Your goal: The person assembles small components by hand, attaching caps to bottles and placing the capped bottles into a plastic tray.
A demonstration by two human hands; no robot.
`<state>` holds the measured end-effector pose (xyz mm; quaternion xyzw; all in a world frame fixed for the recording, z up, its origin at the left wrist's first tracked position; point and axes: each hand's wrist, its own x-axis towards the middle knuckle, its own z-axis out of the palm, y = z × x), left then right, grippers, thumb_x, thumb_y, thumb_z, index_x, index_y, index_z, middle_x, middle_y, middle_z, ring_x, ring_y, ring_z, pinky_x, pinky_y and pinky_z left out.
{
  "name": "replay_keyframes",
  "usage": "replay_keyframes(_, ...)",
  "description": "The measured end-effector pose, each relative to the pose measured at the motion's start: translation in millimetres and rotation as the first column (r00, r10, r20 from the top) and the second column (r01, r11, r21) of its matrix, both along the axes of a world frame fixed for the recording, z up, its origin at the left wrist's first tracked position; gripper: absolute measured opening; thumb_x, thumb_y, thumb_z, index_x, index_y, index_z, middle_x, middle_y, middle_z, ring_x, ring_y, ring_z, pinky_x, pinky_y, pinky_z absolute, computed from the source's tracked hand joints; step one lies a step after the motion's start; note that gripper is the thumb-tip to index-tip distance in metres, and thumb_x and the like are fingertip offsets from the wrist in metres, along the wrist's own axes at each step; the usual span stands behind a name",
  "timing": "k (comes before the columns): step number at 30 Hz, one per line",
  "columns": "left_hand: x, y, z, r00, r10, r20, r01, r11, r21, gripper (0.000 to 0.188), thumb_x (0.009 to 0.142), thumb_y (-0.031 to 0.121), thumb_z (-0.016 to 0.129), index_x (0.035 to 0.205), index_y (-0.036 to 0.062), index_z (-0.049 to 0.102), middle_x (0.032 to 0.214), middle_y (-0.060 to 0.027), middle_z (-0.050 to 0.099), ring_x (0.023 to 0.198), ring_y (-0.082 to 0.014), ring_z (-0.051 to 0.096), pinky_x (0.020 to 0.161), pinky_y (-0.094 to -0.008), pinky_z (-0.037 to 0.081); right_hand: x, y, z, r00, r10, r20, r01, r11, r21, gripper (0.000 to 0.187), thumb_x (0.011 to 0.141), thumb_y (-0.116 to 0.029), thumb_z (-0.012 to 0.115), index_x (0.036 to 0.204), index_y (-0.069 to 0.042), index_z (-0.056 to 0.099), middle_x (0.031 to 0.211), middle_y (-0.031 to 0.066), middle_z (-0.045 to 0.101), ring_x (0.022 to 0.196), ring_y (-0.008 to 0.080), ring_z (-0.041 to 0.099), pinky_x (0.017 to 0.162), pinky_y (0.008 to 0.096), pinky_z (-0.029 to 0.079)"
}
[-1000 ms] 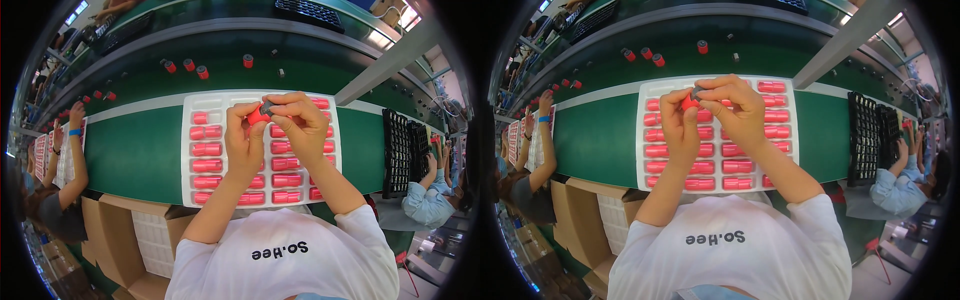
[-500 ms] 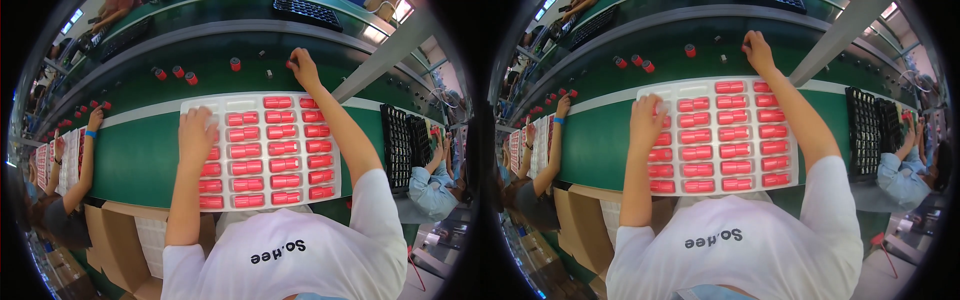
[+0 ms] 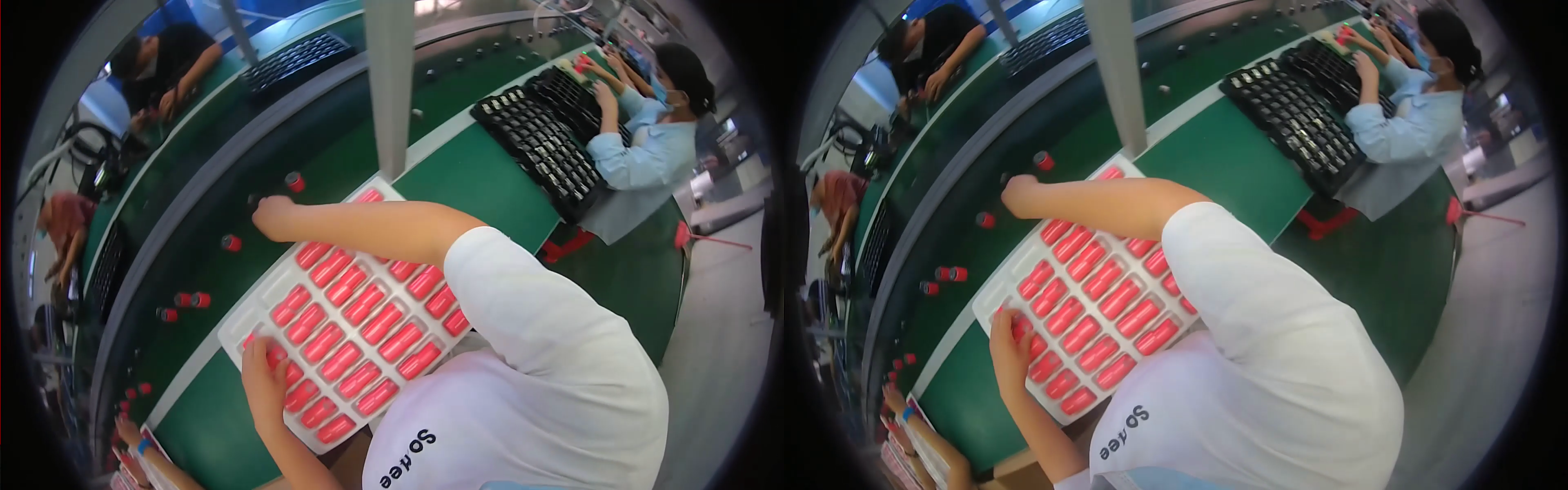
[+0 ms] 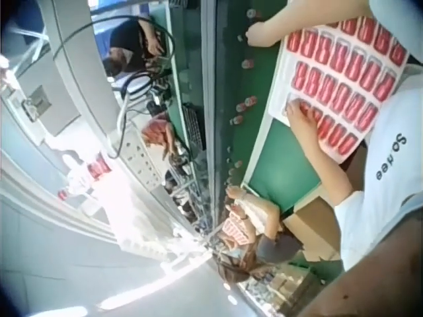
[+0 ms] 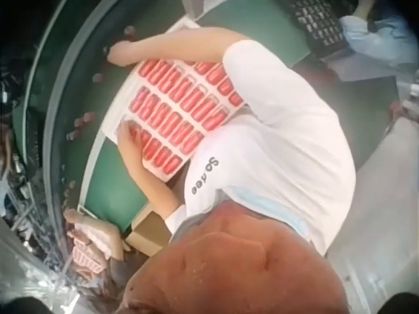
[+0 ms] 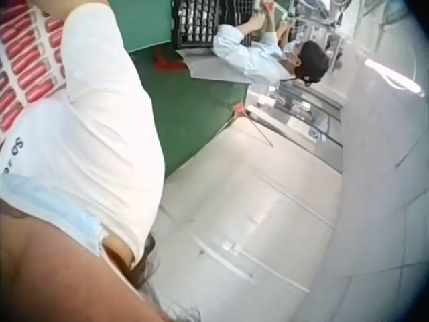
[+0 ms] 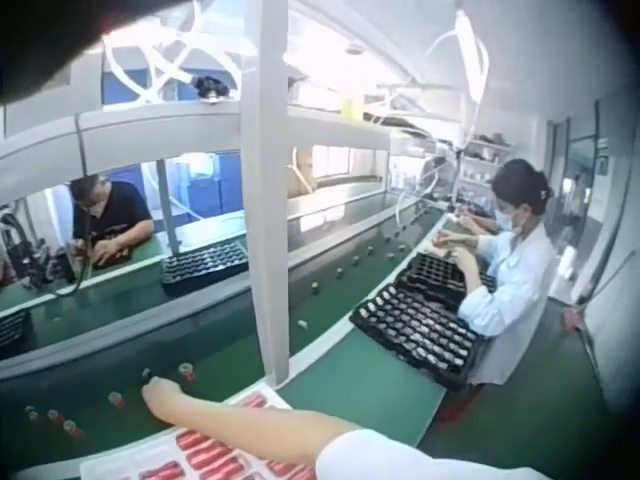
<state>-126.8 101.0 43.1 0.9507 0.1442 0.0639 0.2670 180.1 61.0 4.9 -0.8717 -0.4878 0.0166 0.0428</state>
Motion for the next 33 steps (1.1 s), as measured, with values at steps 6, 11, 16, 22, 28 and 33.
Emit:
replay_keyframes(6, -12, 17, -7, 0.994, -0.108, 0.012, 0.106, 0.991, 0.078, 0.019, 0.079, 0.002, 0.064, 0.095, 0.0008, 0.053, 0.091, -0.0167, 0.055, 0.086, -0.0354, 0.056, 0.075, -0.0393, 0.046, 1, -46, 42, 0.598, 0.233, -0.767, -0.117, 0.972, 0.205, 0.017, 0.085, -0.014, 0.065, 0.095, -0.001, 0.068, 0.092, 0.0102, 0.068, 0.081, 0.0196, 0.067, 0.072, 0.0299, 0.055)
replay_keyframes(11, 4, 10, 10, 0.984, -0.052, 0.173, 0.109, 0.934, -0.339, 0.02, 0.092, 0.009, 0.057, 0.11, 0.0021, 0.053, 0.106, -0.0146, 0.058, 0.099, -0.0263, 0.059, 0.083, -0.0324, 0.047, -18, -111, 85, 0.462, 0.429, -0.776, 0.073, 0.854, 0.516, 0.018, 0.087, -0.023, 0.067, 0.092, -0.007, 0.061, 0.09, 0.0067, 0.065, 0.086, 0.0134, 0.062, 0.078, 0.025, 0.049)
replay_keyframes(16, 18, -39, 30, 0.895, 0.196, 0.402, 0.196, 0.635, -0.747, 0.032, 0.094, 0.008, 0.055, 0.125, 0.0019, 0.046, 0.118, -0.0089, 0.055, 0.11, -0.016, 0.056, 0.092, -0.027, 0.044, -85, -115, 101, 0.356, 0.702, -0.617, 0.167, 0.602, 0.781, 0.015, 0.086, -0.015, 0.069, 0.092, -0.009, 0.057, 0.101, 0.0095, 0.065, 0.09, 0.0166, 0.063, 0.081, 0.028, 0.05)
replay_keyframes(22, 36, -69, 30, 0.779, 0.369, 0.507, 0.282, 0.515, -0.809, 0.036, 0.09, 0.003, 0.06, 0.124, 0.0024, 0.046, 0.118, -0.01, 0.054, 0.111, -0.0175, 0.055, 0.096, -0.0292, 0.045, -130, -116, 91, 0.421, 0.769, -0.48, 0.248, 0.412, 0.877, 0.016, 0.084, -0.003, 0.066, 0.099, -0.005, 0.061, 0.109, 0.0111, 0.064, 0.101, 0.02, 0.063, 0.088, 0.0301, 0.052)
replay_keyframes(28, 39, -74, 25, 0.736, 0.386, 0.556, 0.253, 0.605, -0.755, 0.035, 0.091, 0.005, 0.061, 0.122, 0.0011, 0.046, 0.117, -0.0105, 0.054, 0.11, -0.0177, 0.056, 0.095, -0.0293, 0.047, -142, -120, 80, 0.6, 0.666, -0.444, 0.173, 0.433, 0.884, 0.013, 0.083, 0.001, 0.065, 0.094, -0.004, 0.069, 0.108, 0.0122, 0.066, 0.099, 0.0211, 0.064, 0.084, 0.03, 0.054)
replay_keyframes(33, 41, -78, 21, 0.688, 0.444, 0.574, 0.208, 0.637, -0.742, 0.033, 0.09, 0.005, 0.063, 0.118, 0.0003, 0.047, 0.113, -0.0097, 0.053, 0.108, -0.0177, 0.057, 0.092, -0.028, 0.048, -139, -125, 75, 0.714, 0.603, -0.356, 0.083, 0.432, 0.898, 0.01, 0.083, -0.009, 0.07, 0.092, -0.008, 0.072, 0.103, 0.0074, 0.07, 0.093, 0.0206, 0.066, 0.08, 0.031, 0.052)
